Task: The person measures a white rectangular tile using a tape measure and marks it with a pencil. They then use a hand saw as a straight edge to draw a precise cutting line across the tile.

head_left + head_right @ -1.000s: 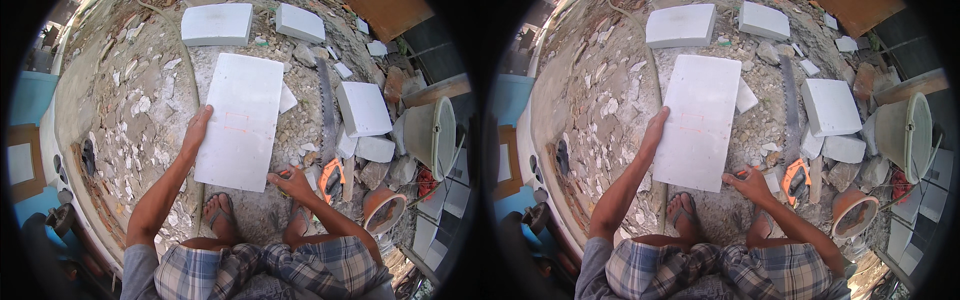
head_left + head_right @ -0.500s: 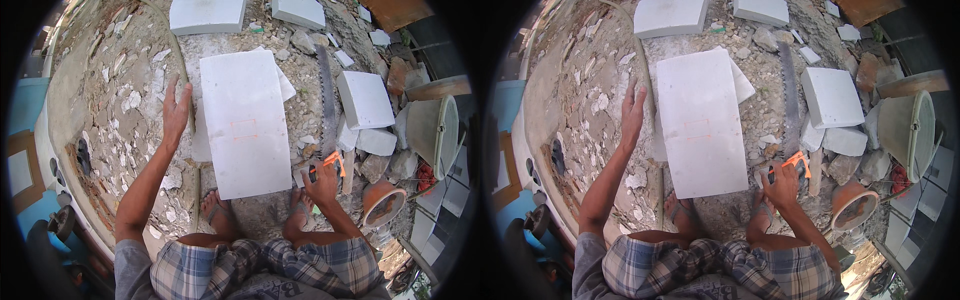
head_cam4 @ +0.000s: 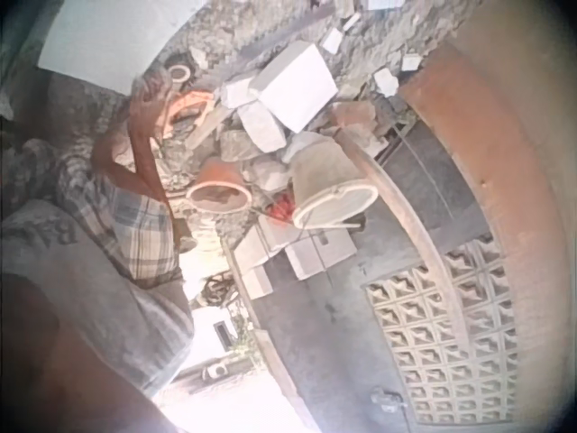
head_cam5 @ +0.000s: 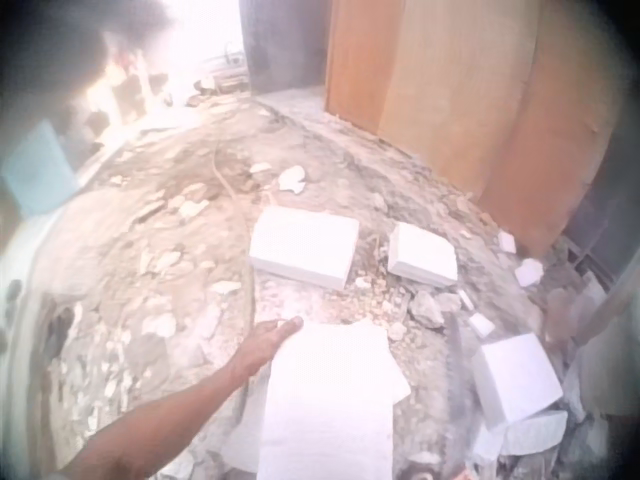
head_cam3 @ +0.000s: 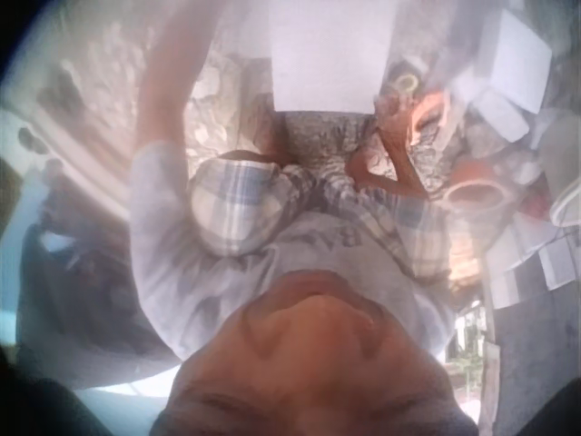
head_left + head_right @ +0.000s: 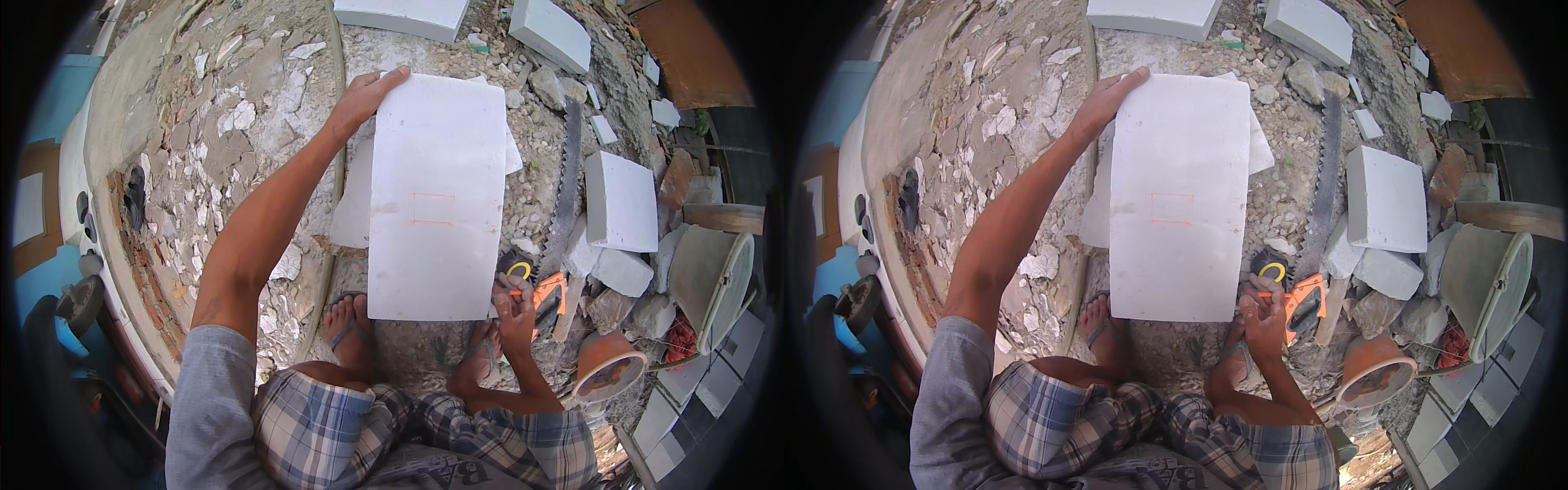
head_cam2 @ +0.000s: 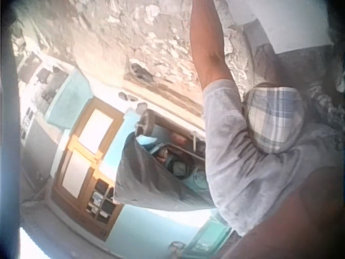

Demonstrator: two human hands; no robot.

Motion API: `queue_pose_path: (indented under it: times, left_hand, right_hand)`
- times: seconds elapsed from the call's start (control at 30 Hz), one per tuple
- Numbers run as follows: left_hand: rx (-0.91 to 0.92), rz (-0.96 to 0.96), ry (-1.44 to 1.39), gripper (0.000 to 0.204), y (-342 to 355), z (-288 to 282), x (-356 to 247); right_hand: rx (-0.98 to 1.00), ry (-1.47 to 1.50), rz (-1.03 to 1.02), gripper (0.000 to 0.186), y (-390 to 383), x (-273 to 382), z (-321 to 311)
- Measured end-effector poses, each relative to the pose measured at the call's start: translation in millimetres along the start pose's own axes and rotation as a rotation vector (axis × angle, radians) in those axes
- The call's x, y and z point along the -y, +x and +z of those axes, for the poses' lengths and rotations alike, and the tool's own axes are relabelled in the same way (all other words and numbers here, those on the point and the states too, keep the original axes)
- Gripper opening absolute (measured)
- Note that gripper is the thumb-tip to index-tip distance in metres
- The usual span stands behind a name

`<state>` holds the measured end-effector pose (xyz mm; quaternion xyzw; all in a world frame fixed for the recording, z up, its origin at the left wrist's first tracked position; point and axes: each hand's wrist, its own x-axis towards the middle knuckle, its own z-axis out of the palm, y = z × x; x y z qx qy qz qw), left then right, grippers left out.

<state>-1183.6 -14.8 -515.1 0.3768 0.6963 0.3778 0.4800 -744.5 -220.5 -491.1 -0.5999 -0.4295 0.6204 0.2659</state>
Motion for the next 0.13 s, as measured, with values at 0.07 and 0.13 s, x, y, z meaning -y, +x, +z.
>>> queue_pose_path:
  times: [0.07, 0.13]
  left_hand:
    - [-0.066, 0.023, -0.081, 0.076, 6, 6, 5]
    - [-0.062, -0.005, -0.072, 0.078, 1, 3, 2]
  right_hand:
    - [0.108, 0.034, 0.011, 0.055, 3, -3, 18]
    - [0.159, 0.048, 0.016, 0.056, 3, -9, 27]
